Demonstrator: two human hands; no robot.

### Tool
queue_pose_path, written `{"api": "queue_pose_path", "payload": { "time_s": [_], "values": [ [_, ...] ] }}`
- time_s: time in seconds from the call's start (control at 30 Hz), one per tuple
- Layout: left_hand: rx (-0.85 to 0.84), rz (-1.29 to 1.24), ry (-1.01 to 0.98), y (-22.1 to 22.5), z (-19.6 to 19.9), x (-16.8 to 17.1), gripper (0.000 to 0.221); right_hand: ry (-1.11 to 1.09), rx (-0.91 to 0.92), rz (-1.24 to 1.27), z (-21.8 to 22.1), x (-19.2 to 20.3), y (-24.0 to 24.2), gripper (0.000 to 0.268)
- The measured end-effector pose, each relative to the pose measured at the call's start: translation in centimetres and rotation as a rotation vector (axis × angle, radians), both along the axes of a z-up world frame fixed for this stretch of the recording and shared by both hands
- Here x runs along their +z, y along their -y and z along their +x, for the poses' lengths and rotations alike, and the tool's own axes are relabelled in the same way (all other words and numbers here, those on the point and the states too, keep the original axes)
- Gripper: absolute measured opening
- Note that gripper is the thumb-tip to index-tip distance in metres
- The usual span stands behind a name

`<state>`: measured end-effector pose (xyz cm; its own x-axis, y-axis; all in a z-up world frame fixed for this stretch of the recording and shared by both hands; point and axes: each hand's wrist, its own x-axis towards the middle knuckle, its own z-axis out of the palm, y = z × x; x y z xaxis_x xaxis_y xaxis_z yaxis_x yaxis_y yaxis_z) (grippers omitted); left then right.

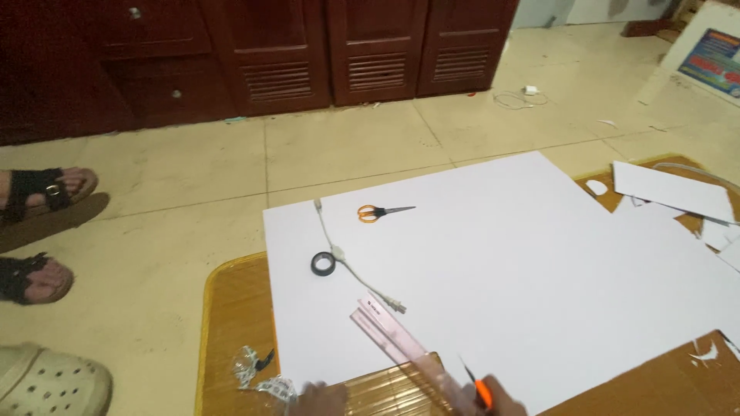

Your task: The person uses a pink ruler to measure and a utility knife to cut specific shapes out of a large white foam board.

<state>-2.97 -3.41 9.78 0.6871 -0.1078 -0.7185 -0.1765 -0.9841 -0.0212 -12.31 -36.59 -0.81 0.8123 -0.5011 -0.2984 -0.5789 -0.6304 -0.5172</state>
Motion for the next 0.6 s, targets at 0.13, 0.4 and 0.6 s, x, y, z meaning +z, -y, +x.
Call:
{"api": "queue_pose_path", "payload": {
  "time_s": [0.13, 0.4, 0.6],
  "values": [
    [-0.082, 0.106, 0.040, -11.3, 2.7, -9.3, 0.035, -0.224, 0.365, -0.013, 2.8, 9.4, -1.7, 0.039],
    [0.216, -0.141, 0.264, -16.7, 3.0, 4.4, 0.026, -0.227, 0.768, -0.243, 6.9, 15.2, -8.9, 0.046],
    [0.284, -0.255, 0.372, -11.3, 5.0, 0.6, 0.053, -0.232, 0.591, -0.153, 11.8, 13.6, -12.6, 0.034]
  ]
}}
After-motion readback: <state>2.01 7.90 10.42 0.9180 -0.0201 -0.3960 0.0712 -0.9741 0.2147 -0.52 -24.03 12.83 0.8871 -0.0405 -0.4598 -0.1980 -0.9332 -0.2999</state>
